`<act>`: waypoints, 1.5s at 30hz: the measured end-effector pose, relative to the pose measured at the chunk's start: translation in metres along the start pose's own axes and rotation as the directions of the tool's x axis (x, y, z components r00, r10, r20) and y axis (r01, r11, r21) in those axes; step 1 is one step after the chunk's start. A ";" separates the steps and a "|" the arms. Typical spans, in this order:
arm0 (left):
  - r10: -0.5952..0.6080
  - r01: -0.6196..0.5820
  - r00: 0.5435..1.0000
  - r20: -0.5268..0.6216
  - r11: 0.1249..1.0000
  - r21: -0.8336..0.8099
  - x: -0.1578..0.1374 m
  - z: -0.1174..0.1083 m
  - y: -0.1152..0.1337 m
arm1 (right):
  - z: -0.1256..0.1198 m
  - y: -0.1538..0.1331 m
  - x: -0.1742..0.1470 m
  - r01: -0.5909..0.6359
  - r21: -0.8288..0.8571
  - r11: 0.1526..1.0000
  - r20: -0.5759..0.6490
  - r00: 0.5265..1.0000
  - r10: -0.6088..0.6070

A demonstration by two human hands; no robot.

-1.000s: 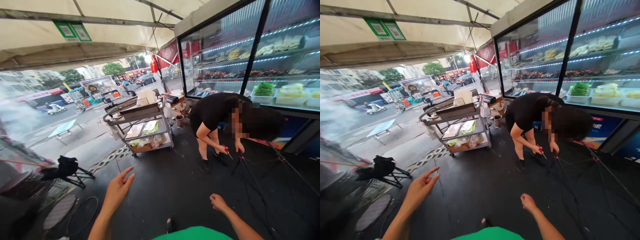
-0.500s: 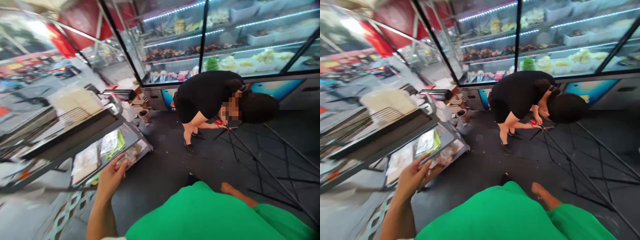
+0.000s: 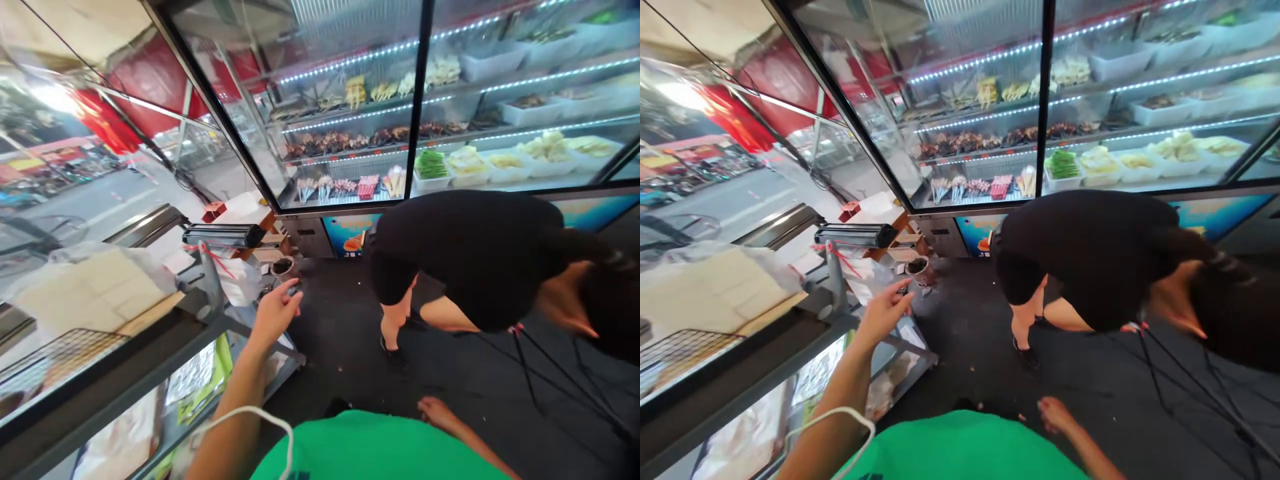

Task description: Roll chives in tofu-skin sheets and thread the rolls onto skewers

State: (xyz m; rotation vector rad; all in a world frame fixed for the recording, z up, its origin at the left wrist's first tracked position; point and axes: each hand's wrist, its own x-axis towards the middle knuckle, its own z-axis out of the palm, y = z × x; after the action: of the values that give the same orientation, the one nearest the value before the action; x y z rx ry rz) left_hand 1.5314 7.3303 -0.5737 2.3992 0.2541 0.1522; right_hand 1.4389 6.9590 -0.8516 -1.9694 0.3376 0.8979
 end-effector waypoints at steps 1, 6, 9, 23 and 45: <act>0.023 -0.023 1.000 0.015 1.000 -0.019 0.024 0.006 -0.001 | 0.004 -0.023 0.018 0.019 0.008 1.000 0.029 0.999 -0.019; 0.136 -0.137 0.991 -0.013 0.987 -0.087 0.158 0.018 -0.011 | 0.000 -0.166 0.074 0.290 0.201 0.936 0.155 0.934 -0.323; 0.178 -0.190 0.978 -0.113 0.976 -0.107 0.242 0.015 -0.019 | -0.018 -0.252 0.084 0.454 0.240 0.858 0.053 0.876 -0.479; 0.327 -0.291 0.940 0.102 0.919 -0.267 0.445 0.067 0.006 | -0.071 -0.389 0.114 0.633 0.578 0.515 -0.268 0.743 -0.613; 0.553 -0.390 0.680 0.481 0.828 -0.402 0.665 0.118 0.015 | -0.239 -0.525 0.337 0.755 0.342 0.559 -0.881 0.465 -0.090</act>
State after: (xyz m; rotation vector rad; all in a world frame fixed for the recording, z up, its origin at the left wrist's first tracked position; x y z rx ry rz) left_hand 2.2019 7.3923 -0.6245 2.0606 -0.6592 -0.3027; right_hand 2.0735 7.0842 -0.6828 -1.4198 0.4993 -0.5544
